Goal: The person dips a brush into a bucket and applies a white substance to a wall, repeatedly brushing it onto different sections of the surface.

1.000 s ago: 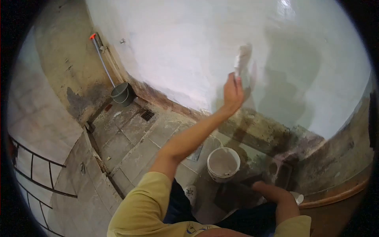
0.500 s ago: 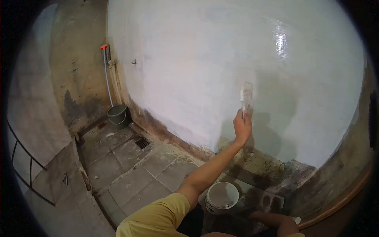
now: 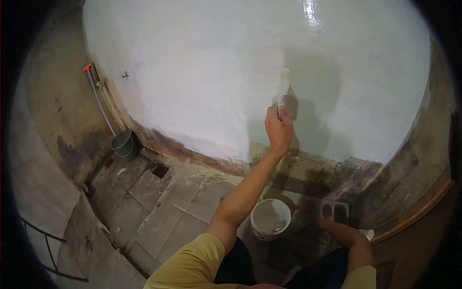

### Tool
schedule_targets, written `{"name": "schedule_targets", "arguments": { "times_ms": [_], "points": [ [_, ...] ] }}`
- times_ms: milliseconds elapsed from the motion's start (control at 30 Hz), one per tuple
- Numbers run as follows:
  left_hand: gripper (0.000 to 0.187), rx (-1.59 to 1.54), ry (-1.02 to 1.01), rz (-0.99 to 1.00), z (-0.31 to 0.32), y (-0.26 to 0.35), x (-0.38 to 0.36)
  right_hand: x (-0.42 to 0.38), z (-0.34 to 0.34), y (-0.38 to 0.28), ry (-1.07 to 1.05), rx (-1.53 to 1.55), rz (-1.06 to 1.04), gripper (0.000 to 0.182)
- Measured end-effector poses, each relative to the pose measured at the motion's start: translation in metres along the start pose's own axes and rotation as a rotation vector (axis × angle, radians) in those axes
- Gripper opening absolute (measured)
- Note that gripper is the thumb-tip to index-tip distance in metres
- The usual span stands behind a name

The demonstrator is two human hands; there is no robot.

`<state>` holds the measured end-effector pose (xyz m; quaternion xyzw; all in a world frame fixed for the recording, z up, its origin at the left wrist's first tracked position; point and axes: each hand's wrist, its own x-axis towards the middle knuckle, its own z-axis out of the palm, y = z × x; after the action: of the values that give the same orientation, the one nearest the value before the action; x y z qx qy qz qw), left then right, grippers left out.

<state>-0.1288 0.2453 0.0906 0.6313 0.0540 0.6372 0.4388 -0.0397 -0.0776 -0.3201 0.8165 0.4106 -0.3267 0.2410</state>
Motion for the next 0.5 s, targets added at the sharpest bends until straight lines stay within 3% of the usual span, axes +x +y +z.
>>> {"name": "schedule_targets", "arguments": {
  "times_ms": [133, 200, 300, 433, 500],
  "points": [
    [0.019, 0.114, -0.092, 0.026, -0.006, -0.008, -0.001, 0.008, 0.011, -0.008, 0.001, 0.000, -0.026, 0.030],
    [0.020, 0.210, -0.068, 0.201, -0.005, -0.018, -0.001, 0.012, 0.011, -0.012, 0.005, -0.004, -0.039, 0.031],
    [0.022, 0.215, -0.096, 0.216, -0.004, -0.019, -0.004, 0.016, 0.009, -0.015, 0.013, -0.022, -0.048, 0.031],
    [0.023, 0.163, -0.106, 0.206, 0.002, -0.018, -0.006, 0.019, 0.009, -0.014, 0.030, -0.049, -0.054, 0.031],
    [0.023, 0.108, -0.165, 0.072, 0.003, -0.018, -0.008, 0.020, 0.011, -0.014, 0.043, -0.067, -0.052, 0.031]
  ]
}}
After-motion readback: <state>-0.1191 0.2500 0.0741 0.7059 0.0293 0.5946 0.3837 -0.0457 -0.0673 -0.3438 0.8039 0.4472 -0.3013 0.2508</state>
